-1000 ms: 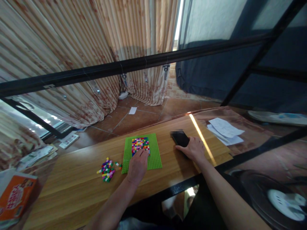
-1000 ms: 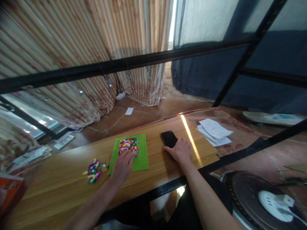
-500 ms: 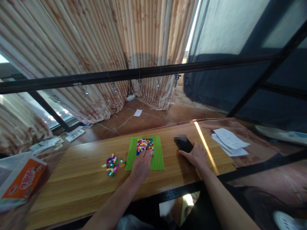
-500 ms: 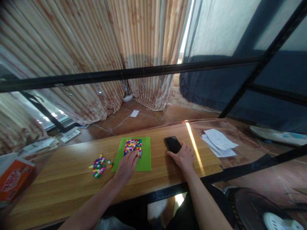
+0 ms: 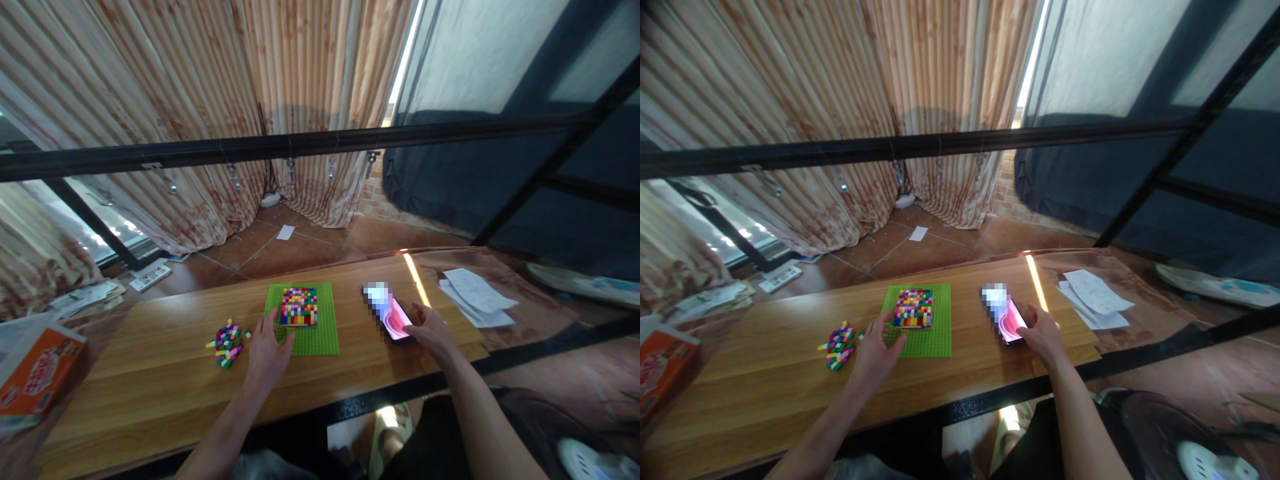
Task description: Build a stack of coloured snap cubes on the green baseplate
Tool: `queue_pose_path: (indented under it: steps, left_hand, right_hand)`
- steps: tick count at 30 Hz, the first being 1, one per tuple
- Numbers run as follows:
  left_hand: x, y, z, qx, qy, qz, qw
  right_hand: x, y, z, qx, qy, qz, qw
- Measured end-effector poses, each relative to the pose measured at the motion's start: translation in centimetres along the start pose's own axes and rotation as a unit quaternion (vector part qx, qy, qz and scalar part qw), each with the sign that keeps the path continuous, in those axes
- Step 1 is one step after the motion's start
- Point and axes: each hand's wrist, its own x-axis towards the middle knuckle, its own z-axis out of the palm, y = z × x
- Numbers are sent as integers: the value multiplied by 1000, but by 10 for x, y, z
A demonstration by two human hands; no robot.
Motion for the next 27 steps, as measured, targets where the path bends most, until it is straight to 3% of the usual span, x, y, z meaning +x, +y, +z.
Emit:
queue_pose_path:
  steps: [2,5,8,11,14,17,22,27]
  left_hand:
    - [-2,1,6,-22,-20,-20,999]
    - [-6,5,11,-29,-24,-42,998]
    - [-10,7,12,-34,-21,-50,998]
    - [-13,8,12,-46,-28,-57,997]
    - [-15,8,11,-63,-33,-57,996]
    - [-15,8,9,-90,-33,-49,994]
    - [-20,1,0,-119,-21,-43,992]
    - [-30,-12,-16,-110,3,-34,993]
  right_hand:
    - [1,-8,0,-24,-6,8,1000]
    - [1,-23,2,-49,47,50,996]
    - [2,-33,5,-4,97,105,990]
    - [1,-39,4,59,122,113,984]
    - [-5,-49,0,66,182,56,979]
    - [-21,-66,-2,69,220,-45,972]
    - [-54,-92,9,42,65,-229,970]
    - [-70,-95,18,21,37,-281,959]
